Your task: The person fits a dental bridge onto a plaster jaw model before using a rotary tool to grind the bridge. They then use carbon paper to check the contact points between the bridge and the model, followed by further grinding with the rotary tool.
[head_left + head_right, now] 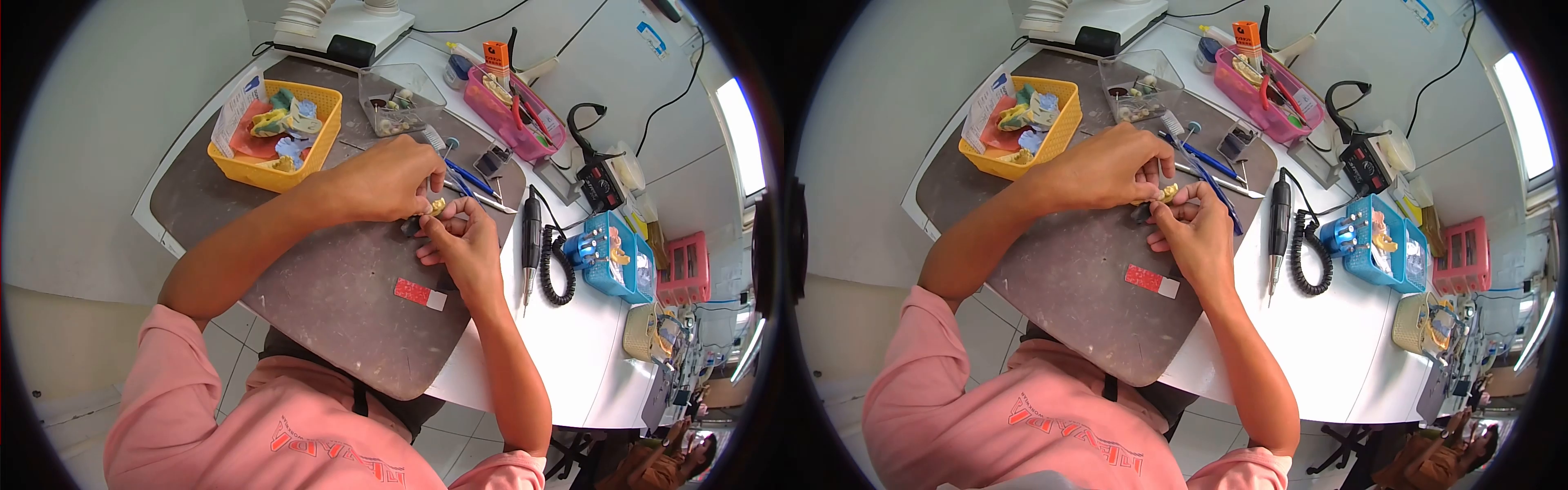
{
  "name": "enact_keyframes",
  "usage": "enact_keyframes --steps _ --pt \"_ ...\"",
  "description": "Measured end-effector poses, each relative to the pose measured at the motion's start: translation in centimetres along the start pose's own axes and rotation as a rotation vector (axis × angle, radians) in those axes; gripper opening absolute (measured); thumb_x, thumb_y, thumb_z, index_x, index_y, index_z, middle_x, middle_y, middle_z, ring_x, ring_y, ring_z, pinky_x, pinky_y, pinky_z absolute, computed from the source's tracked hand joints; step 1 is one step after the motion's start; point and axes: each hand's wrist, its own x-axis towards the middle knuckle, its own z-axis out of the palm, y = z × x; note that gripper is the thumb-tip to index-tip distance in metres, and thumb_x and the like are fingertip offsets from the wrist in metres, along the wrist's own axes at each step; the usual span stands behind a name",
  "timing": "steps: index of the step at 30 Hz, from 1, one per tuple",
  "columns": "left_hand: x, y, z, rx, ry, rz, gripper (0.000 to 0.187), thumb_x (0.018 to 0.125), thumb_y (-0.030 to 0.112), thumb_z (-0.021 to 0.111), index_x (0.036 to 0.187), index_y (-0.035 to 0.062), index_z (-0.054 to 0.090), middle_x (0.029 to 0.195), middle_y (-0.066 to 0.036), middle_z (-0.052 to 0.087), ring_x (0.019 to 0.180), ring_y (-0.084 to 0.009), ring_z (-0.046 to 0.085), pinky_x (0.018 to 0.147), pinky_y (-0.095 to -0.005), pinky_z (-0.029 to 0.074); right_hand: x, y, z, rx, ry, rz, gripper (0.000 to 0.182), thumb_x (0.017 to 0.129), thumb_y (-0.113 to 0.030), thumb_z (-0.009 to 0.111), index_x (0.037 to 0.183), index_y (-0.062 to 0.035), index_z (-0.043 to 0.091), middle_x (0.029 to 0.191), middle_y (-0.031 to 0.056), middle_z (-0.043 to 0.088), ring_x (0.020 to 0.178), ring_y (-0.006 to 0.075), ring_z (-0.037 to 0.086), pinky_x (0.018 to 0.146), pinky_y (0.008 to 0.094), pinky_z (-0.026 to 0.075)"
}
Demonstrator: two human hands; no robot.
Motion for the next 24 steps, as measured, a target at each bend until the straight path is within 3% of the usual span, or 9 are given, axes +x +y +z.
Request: enact_keyframes --steps 24 --pt "0.3 -0.7 1.6 0.079 0.121 0.041 0.019 0.078 0.006 0.070 0.095 -0.0015 0.065 0.072 -0.012 0.067 0.071 -0.0274 0.067 0.070 -0.0375 0.050 -0.3 -0.6 0.8 -0.145 0.085 -0.019 0.018 0.088 -0.007 0.065 0.093 0.0019 0.050 0.077 0.0118 0.068 0.059 0.0139 0.067 0.051 0.0242 0.054"
